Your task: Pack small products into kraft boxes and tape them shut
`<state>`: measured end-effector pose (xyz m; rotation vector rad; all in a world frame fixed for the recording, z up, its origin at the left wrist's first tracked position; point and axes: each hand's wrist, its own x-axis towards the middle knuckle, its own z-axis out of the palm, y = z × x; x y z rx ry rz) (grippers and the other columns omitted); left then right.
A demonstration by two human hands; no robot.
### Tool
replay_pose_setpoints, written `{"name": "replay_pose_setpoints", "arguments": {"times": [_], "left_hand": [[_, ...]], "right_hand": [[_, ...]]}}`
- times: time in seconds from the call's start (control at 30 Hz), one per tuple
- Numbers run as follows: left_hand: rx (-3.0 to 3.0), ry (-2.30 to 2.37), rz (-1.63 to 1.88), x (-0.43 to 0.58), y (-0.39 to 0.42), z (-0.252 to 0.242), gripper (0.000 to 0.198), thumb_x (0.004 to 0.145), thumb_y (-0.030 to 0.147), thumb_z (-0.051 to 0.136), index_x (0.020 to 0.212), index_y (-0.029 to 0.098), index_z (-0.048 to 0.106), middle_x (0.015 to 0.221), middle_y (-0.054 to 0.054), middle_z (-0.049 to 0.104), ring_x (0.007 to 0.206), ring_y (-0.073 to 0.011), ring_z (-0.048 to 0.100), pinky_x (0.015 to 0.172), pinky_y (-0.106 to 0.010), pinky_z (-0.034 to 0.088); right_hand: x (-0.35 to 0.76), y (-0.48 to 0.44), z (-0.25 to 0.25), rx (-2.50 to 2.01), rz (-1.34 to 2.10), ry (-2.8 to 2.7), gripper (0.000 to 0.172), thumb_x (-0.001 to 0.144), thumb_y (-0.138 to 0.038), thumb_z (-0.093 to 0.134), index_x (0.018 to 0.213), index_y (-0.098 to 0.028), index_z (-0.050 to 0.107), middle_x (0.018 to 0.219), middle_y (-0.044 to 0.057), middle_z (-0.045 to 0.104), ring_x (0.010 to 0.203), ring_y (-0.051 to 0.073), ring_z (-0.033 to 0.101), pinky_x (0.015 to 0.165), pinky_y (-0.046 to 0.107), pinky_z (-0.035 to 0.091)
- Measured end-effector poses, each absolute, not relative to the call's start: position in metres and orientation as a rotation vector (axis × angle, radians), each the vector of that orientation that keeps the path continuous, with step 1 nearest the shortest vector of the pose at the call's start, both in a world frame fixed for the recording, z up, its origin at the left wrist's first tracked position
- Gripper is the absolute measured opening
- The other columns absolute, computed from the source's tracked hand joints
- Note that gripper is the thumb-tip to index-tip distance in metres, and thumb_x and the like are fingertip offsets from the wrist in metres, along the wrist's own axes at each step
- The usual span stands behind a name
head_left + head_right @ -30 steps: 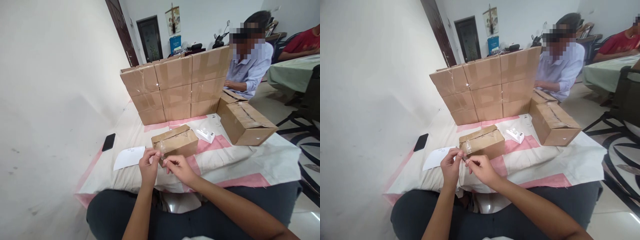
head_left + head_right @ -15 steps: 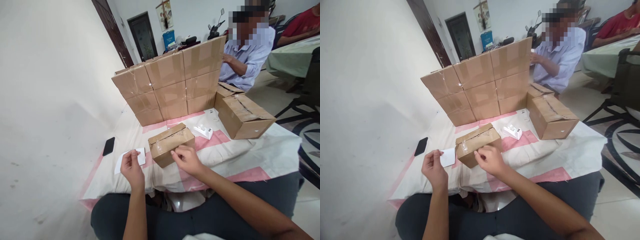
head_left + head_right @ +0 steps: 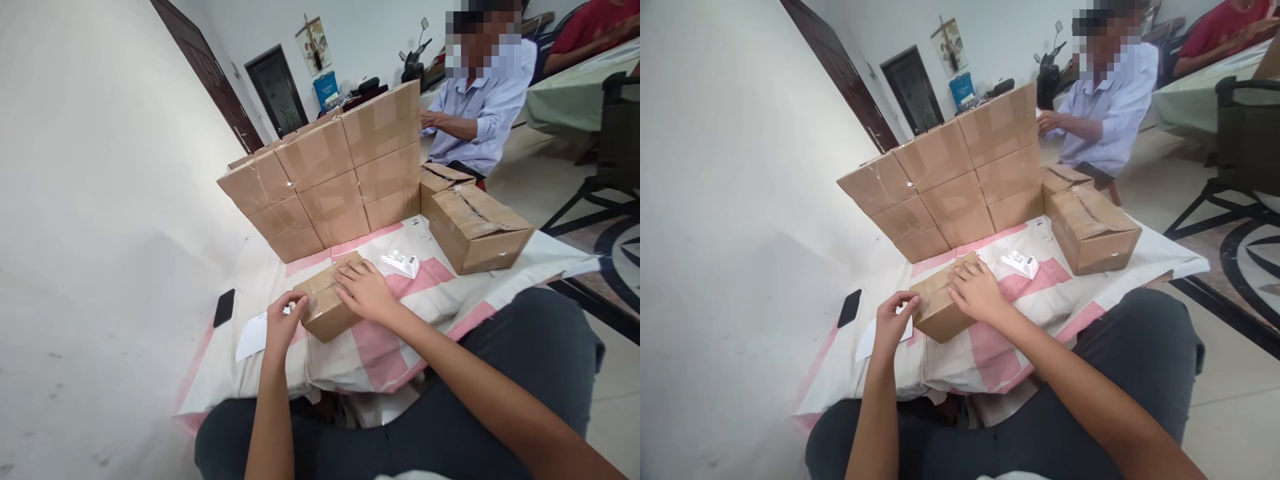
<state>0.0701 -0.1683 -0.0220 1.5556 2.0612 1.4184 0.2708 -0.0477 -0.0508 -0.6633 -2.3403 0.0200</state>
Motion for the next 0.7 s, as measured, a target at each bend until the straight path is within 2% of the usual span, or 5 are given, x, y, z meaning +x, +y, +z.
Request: {"name": "replay_pose_setpoints", "arguments": {"times": [0.23, 0.5, 0.6, 0.7], "left_hand": [[1.675, 2.085, 1.291, 0.068, -0.160, -0.017, 0.013, 0.078, 0.034, 0.070, 0.080, 0.021, 0.072, 0.078, -0.001, 0.070, 0.075, -0.0168, 0.060, 0.074, -0.029, 0.047], [1.740, 2.134, 1.222, 0.059, -0.155, -0.024, 0.018, 0.077, 0.036, 0.073, 0.089, 0.024, 0.073, 0.087, -0.003, 0.070, 0.085, -0.0212, 0.063, 0.086, -0.037, 0.050], [1.830, 2.199, 1.163, 0.055, -0.152, -0.027, 0.019, 0.075, 0.037, 0.074, 0.089, 0.025, 0.072, 0.109, -0.007, 0.070, 0.107, -0.0272, 0.061, 0.101, -0.045, 0.045], [1.831, 2.247, 1.094, 0.050, -0.150, -0.029, 0.020, 0.075, 0.040, 0.075, 0.086, 0.025, 0.070, 0.134, -0.009, 0.062, 0.128, -0.0324, 0.051, 0.109, -0.050, 0.039]], "right_hand": [[0.271, -0.045, -0.055, -0.648, 0.015, -2.317, 0.038, 0.100, -0.035, 0.048, 0.125, -0.018, 0.070, 0.137, 0.008, 0.065, 0.127, 0.031, 0.056, 0.107, 0.050, 0.036], [0.271, -0.045, -0.056, -0.634, 0.028, -2.302, 0.037, 0.100, -0.034, 0.048, 0.124, -0.017, 0.071, 0.135, 0.010, 0.067, 0.125, 0.031, 0.056, 0.106, 0.049, 0.036], [0.270, -0.046, -0.055, -0.631, 0.026, -2.303, 0.037, 0.100, -0.034, 0.048, 0.124, -0.017, 0.070, 0.134, 0.010, 0.067, 0.125, 0.031, 0.056, 0.106, 0.049, 0.036], [0.270, -0.046, -0.056, -0.635, 0.016, -2.299, 0.037, 0.101, -0.034, 0.047, 0.124, -0.016, 0.070, 0.134, 0.010, 0.067, 0.125, 0.031, 0.056, 0.105, 0.049, 0.036]]}}
